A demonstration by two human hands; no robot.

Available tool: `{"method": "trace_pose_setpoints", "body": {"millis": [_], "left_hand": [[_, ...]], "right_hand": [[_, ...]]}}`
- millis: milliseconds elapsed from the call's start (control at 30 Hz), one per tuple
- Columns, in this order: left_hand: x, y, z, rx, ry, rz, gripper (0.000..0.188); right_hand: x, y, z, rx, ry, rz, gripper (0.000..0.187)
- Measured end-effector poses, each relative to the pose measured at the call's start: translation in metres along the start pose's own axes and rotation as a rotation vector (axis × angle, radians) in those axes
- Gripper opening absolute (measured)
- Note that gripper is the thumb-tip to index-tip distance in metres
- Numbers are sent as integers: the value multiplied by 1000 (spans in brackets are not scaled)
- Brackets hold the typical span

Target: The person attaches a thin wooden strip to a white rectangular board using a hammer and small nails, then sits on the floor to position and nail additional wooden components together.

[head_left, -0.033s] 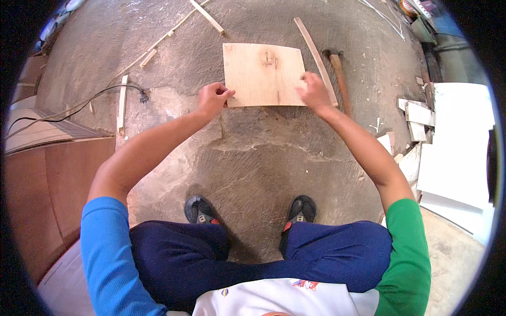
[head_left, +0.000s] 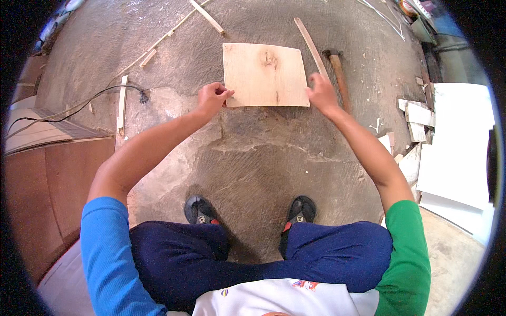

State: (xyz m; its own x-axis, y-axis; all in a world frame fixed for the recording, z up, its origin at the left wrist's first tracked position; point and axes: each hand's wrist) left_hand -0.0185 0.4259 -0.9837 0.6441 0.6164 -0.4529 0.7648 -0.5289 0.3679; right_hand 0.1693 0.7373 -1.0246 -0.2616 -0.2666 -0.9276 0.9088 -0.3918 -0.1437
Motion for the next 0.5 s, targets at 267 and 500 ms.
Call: {"method": "trace_pose_setpoints", "body": {"millis": [267,500], "left_hand": [[-1,-22,23,-110,-102,27,24],[3,-15,20,-133,-101,70,24]], "right_hand": [[-8,13,-72,250,-69,160,51],[-8,23,-19,480,-935,448,65]]}}
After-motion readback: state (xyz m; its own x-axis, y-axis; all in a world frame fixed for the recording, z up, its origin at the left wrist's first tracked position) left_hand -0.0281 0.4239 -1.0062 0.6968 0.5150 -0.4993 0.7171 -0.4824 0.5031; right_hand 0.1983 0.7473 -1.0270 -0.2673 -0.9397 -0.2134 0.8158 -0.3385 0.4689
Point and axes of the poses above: each hand's wrist, its own y-axis away from the middle knuckle, its own x-axis out of the palm, z = x × y, and after that the axes turned 4 degrees about -x, right-handed
